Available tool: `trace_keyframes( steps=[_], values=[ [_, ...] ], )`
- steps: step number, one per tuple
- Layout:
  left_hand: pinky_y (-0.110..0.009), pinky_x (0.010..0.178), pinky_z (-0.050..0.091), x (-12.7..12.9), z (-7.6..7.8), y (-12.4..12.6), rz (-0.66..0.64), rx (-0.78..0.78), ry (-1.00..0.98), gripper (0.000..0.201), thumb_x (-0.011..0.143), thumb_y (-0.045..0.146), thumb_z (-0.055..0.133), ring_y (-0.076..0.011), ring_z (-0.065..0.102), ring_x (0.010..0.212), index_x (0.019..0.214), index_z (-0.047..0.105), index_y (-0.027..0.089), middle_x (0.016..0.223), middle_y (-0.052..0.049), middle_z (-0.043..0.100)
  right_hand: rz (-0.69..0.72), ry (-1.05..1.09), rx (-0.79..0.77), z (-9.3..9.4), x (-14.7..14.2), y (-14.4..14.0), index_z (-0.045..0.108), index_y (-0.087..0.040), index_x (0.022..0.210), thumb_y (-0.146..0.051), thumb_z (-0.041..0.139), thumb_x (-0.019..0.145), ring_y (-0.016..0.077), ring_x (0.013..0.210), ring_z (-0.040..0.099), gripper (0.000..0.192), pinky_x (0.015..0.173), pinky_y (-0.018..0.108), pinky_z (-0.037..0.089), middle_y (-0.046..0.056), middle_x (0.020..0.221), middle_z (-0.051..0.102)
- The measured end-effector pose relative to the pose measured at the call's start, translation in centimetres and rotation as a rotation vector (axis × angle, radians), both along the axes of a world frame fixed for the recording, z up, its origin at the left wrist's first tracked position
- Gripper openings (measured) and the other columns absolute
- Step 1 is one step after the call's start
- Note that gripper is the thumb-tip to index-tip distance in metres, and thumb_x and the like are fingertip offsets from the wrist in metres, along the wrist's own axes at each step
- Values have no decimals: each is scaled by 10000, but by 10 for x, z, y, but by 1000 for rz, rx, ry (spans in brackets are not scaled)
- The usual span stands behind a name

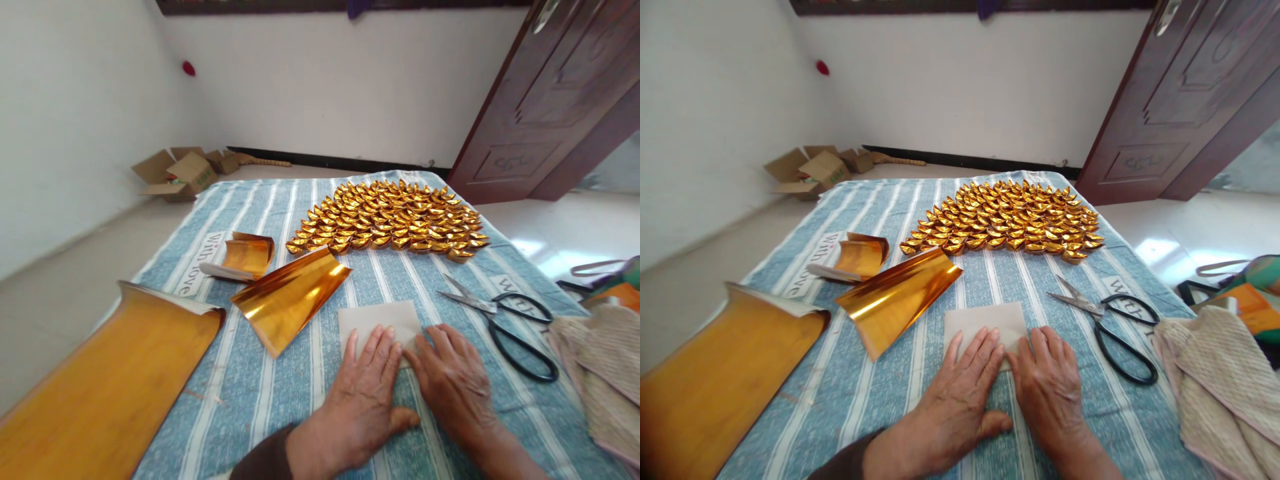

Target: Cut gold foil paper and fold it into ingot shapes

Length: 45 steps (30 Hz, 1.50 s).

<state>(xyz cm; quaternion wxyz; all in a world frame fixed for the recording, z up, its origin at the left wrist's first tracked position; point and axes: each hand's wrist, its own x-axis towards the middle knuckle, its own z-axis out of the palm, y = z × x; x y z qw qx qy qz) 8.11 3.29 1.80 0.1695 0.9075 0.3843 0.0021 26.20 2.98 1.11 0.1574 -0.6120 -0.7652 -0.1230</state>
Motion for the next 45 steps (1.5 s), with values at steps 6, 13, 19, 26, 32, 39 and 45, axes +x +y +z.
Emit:
trace_keyframes(
  steps=[6,13,19,26,32,39,45],
  values=[
    [-562,1153,18,0,1,2,-13,-10,-18,833,911,700,214,-268,-7,1459,1503,175,115,1573,-160,117,-5,35,-19,-7,0,-6,653,-129,972,-321,498,919,324,1113,508,253,905,455,408,151,1088,625],
    [-615,1113,81,-5,17,10,-75,-63,7,875,831,765,363,-347,65,1447,1492,234,206,1567,-194,119,-42,311,-82,-14,17,-4,670,-188,1004,-340,533,875,276,1104,540,242,939,454,430,113,1155,617],
    [-600,1111,116,-12,24,17,-132,-93,29,866,797,735,493,-348,70,1445,1482,263,257,1570,-190,107,-64,450,-150,-12,28,-1,708,-204,1006,-292,571,828,263,1081,562,241,931,451,440,96,1140,623],
    [-531,1134,157,-38,34,11,-93,-78,120,765,831,607,582,-319,127,1442,1461,330,254,1568,-157,155,-61,486,-153,-12,31,1,728,-223,978,-287,588,801,258,1066,568,234,911,447,443,84,1130,630],
    [-585,1109,186,-61,46,-1,-31,-75,170,713,827,578,609,-339,179,1429,1426,396,256,1552,-159,213,-57,489,-169,-13,34,2,732,-223,969,-287,574,804,252,1061,572,237,905,440,448,84,1130,632],
    [-615,1091,211,-67,48,-6,-4,-12,152,548,870,488,592,-349,223,1416,1348,497,238,1519,-150,317,-24,524,-180,-15,39,5,733,-228,962,-259,570,793,233,1071,572,236,925,424,445,72,1122,641],
    [-623,1053,285,-66,54,3,-31,-26,195,460,867,356,617,-368,288,1387,1309,537,255,1489,-149,373,-10,556,-210,-14,43,7,738,-212,945,-211,572,777,237,1076,574,237,933,437,445,83,1120,655]
  ],
)
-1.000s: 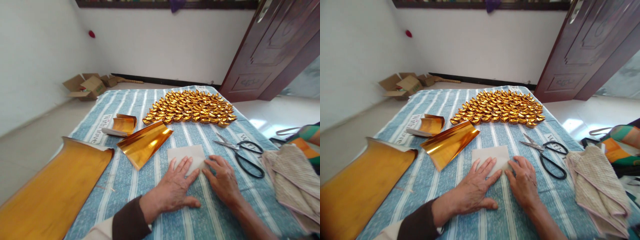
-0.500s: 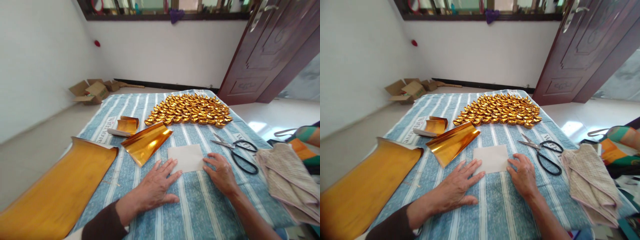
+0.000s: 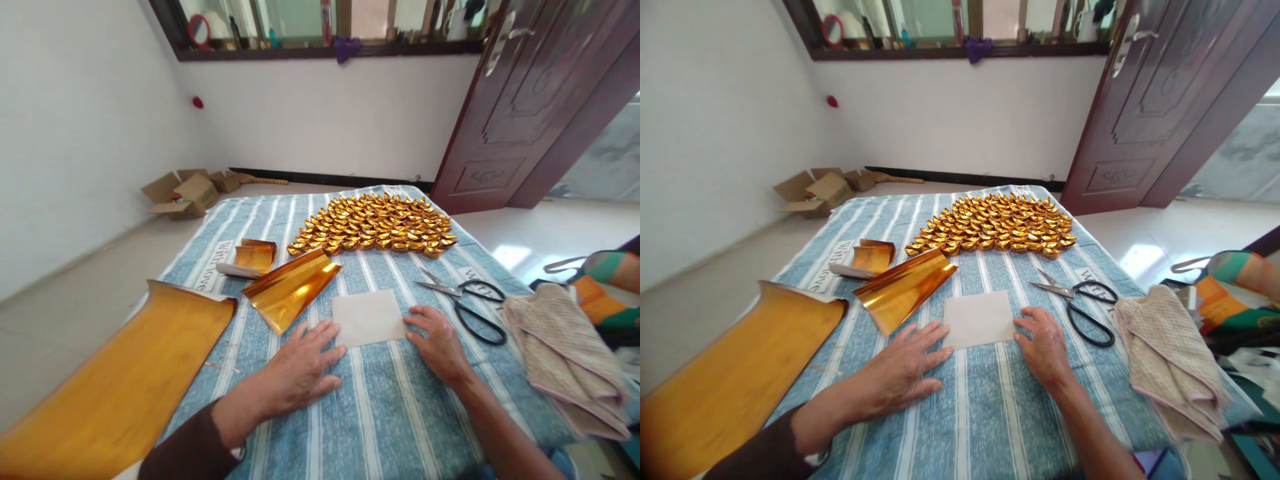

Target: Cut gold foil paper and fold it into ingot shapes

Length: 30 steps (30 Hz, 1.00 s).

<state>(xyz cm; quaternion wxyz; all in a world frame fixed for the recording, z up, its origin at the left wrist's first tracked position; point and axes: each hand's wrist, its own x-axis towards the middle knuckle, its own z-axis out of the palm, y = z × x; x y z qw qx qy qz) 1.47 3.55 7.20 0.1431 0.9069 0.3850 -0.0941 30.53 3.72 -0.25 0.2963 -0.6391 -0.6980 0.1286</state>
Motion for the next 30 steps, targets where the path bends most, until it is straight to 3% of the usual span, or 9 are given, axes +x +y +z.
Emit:
trace_keyframes(
  steps=[8,11,13,17,20,25,30],
  values=[
    [-550,1046,365,11,20,10,-14,-33,-9,210,845,330,634,-351,439,1287,1004,694,207,1334,-129,522,5,111,82,4,3,-4,730,-222,915,-204,532,791,221,1034,613,235,932,416,464,70,1062,690],
    [-555,1050,362,22,31,16,-18,31,-49,165,855,316,623,-342,474,1256,934,689,187,1307,-131,547,-108,98,220,13,22,-4,715,-200,898,-277,496,849,219,942,638,238,888,391,482,86,975,708],
    [-520,1067,358,32,33,21,-31,105,-110,160,882,281,585,-318,465,1269,961,669,170,1315,-137,548,-231,-54,265,22,40,-1,711,-173,869,-326,493,862,242,892,633,266,845,399,480,108,912,705],
    [-435,1093,349,61,17,32,-53,223,-242,200,912,197,516,-268,418,1316,1076,612,133,1350,-148,526,-471,-481,63,31,68,9,719,-155,839,-451,502,863,312,887,602,368,756,450,441,161,884,678],
    [-479,1099,324,80,-4,39,5,274,-239,290,902,209,538,-291,365,1354,1184,549,140,1415,-158,461,-456,-590,-62,27,72,15,712,-155,781,-526,527,838,331,904,592,419,739,449,420,170,881,665],
    [-596,1086,250,92,-23,54,209,291,-177,567,869,401,604,-375,297,1372,1332,423,130,1447,-210,394,-451,-546,-28,17,66,20,695,-157,816,-388,544,837,297,890,597,277,746,416,410,147,877,666],
    [-605,1070,235,88,-24,64,182,316,-268,609,848,453,616,-336,468,1218,1334,415,147,1279,-169,541,-401,-310,-41,20,76,22,640,-189,686,-352,575,754,231,751,604,188,676,340,419,73,769,668]
  ],
)
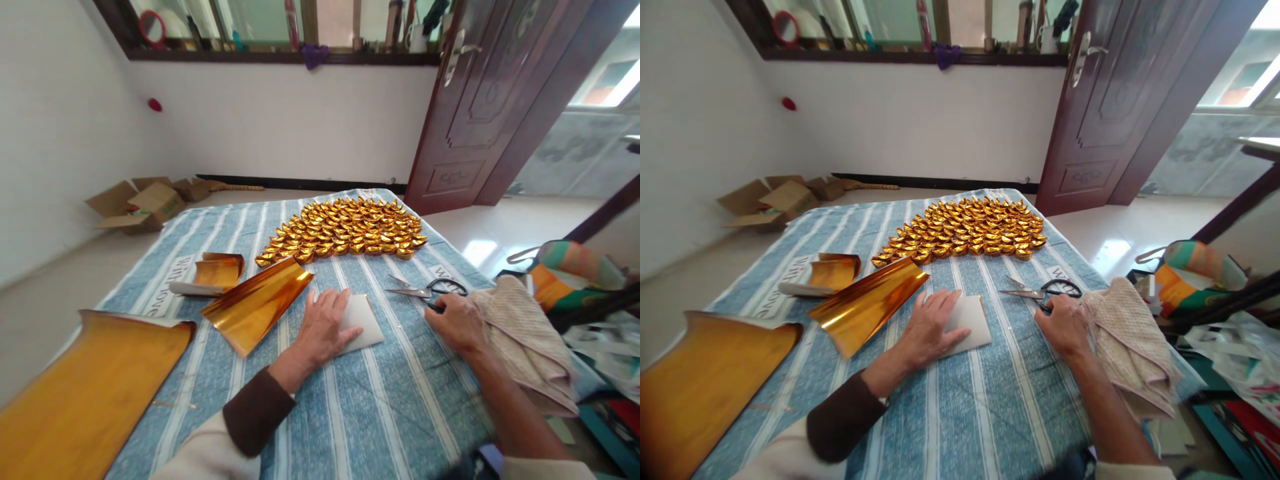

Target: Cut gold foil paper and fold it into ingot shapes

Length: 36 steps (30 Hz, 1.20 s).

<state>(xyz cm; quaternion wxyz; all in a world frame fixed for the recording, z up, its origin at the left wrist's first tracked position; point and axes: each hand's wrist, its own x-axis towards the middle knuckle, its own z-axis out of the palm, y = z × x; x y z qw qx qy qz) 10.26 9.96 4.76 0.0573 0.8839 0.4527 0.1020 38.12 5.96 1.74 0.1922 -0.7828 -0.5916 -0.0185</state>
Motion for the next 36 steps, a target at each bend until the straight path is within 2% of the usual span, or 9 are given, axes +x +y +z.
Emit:
trace_keyframes(
  steps=[3,5,9,12,21,27,32,34,36],
  values=[
    [-592,1038,285,-3,-4,1,-24,69,-76,619,807,420,672,-312,541,1085,1315,437,156,1157,-136,596,110,142,20,2,11,-7,621,-206,687,-348,574,719,201,691,599,153,653,314,421,29,710,657],
    [-586,1027,304,-5,-8,1,-33,131,-144,644,784,402,698,-312,544,1063,1318,436,154,1141,-133,595,212,184,51,2,16,-15,606,-208,684,-340,574,710,188,664,586,138,643,306,424,17,685,641],
    [-577,1024,311,-8,-14,1,-65,241,-230,695,773,369,719,-315,532,1068,1344,401,134,1159,-145,575,412,182,123,0,20,-29,569,-207,683,-298,568,743,177,662,555,108,645,301,426,15,677,593],
    [-565,1019,327,-9,-16,2,-76,276,-250,708,774,349,723,-316,525,1066,1353,387,120,1160,-149,565,499,146,147,-3,20,-33,552,-205,693,-243,568,755,179,685,541,74,664,307,426,21,707,570],
    [-536,1023,366,-10,-17,-1,-120,321,-334,666,844,323,644,-314,483,1116,1399,330,132,1191,-154,529,543,106,174,-11,18,-31,529,-203,703,-184,587,736,185,701,524,70,669,317,424,20,716,540],
    [-534,1015,383,-10,-20,2,-132,368,-309,631,852,343,632,-322,497,1123,1370,377,87,1197,-182,545,630,90,173,-8,12,-34,519,-199,714,-169,581,748,196,730,511,77,673,330,428,28,722,527],
    [-592,1068,286,-8,-23,-3,-172,406,-154,396,889,314,582,-374,390,1303,1215,542,93,1350,-227,485,671,72,155,-7,9,-37,510,-205,732,-157,583,755,198,746,506,90,684,332,429,31,739,526],
    [-547,1094,271,-6,-24,-6,-238,372,-115,277,929,266,518,-330,364,1345,1154,583,117,1395,-192,472,680,68,154,-7,9,-38,508,-205,737,-148,581,753,201,753,505,94,688,334,429,33,741,525],
    [-500,1098,287,-5,-27,-8,-322,314,-85,258,966,247,447,-282,372,1354,1151,589,136,1402,-148,490,688,63,157,-7,8,-39,507,-202,741,-141,573,755,204,762,502,92,691,337,429,37,741,525]
  ],
)
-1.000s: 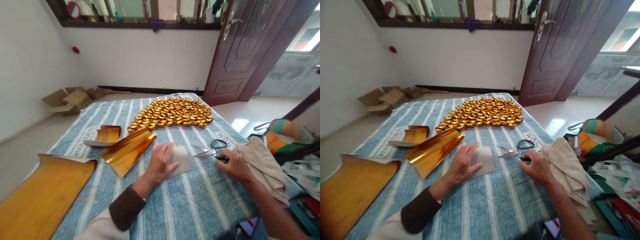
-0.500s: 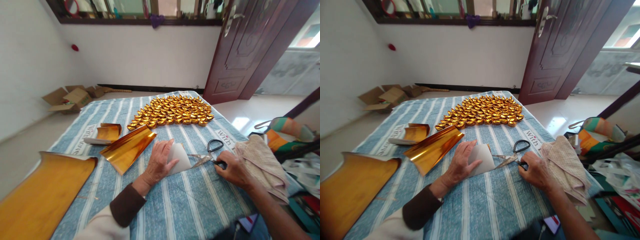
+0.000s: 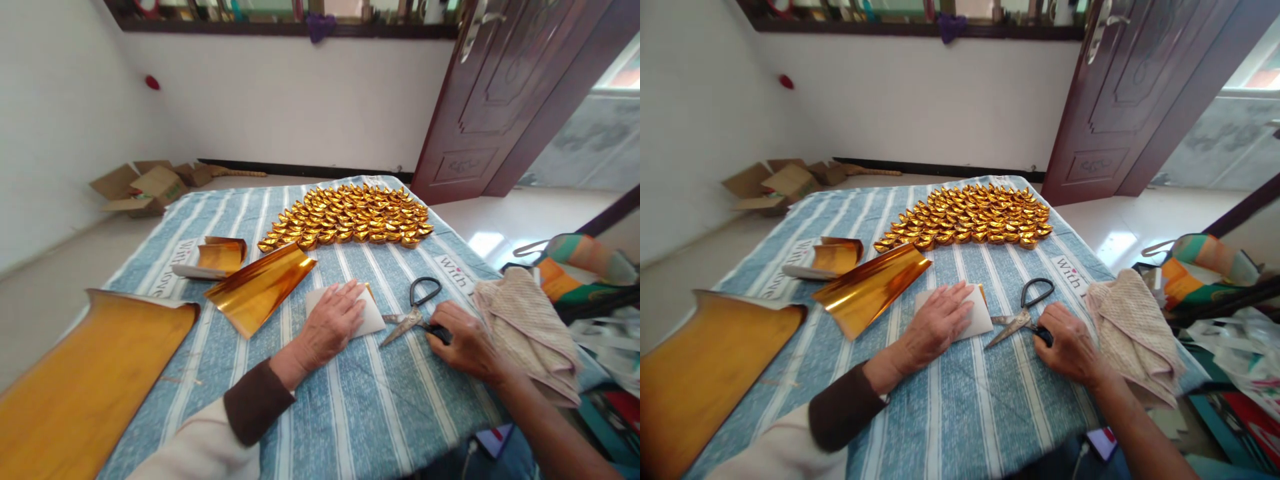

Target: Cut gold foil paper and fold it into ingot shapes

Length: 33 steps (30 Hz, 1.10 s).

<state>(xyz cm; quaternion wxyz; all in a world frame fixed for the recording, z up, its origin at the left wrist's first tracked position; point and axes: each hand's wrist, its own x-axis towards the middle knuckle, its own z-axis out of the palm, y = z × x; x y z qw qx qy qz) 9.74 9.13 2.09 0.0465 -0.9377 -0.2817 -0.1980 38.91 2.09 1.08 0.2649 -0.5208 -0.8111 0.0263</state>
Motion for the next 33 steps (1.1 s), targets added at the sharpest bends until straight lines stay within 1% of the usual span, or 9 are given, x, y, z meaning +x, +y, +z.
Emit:
trace_keyframes(
  steps=[2,5,8,15,18,21,23,28,33],
  values=[
    [-483,1084,306,1,-3,-1,-42,-63,62,290,988,266,408,-263,386,1350,1193,575,148,1398,-125,506,7,-7,3,1,-2,-1,504,-201,740,-141,567,759,206,765,495,89,691,339,428,38,737,524],
    [-486,1085,287,1,-5,-1,-29,-138,146,334,1002,298,387,-259,373,1360,1263,541,159,1427,-115,477,23,-27,7,2,-8,-1,496,-203,726,-144,560,763,204,759,485,95,689,338,426,36,727,519],
    [-479,1101,246,2,-6,1,-23,-174,196,362,1015,308,350,-244,338,1381,1311,507,170,1465,-100,430,38,-41,22,3,-14,-1,500,-201,724,-134,549,773,202,757,483,96,680,331,422,39,730,519],
    [-485,1099,234,4,-7,2,26,-283,216,402,1008,335,337,-242,283,1404,1372,451,208,1501,-81,377,60,-77,53,5,-24,-3,502,-208,697,-129,535,800,196,746,486,133,685,325,419,40,718,520],
    [-498,1097,231,4,-8,2,30,-326,204,417,1004,336,339,-245,275,1407,1397,420,222,1513,-75,356,56,-111,90,4,-25,-3,513,-211,667,-173,534,840,193,736,482,178,688,323,414,41,704,518],
    [-499,1103,211,5,-10,2,30,-343,200,426,1003,337,331,-241,257,1413,1410,403,235,1523,-72,339,59,-157,142,2,-26,-2,528,-214,645,-213,522,881,185,714,472,237,684,317,402,34,677,511],
    [-499,1106,197,5,-10,2,28,-343,206,433,1004,340,323,-239,237,1420,1419,386,235,1532,-72,319,73,-195,154,2,-26,-1,529,-213,635,-207,504,896,182,706,467,262,683,316,394,32,666,505],
    [-487,1099,196,7,-8,2,32,-349,251,434,1003,350,323,-247,232,1420,1417,383,232,1541,-70,300,106,-242,142,2,-27,1,518,-209,621,-176,473,901,183,703,457,286,663,316,381,32,663,489],
    [-501,1091,212,8,-4,0,32,-334,275,430,1002,356,330,-254,240,1417,1402,404,216,1540,-79,299,128,-220,115,1,-24,-4,508,-211,616,-163,461,904,177,695,452,295,640,309,375,30,663,479]
  ],
)
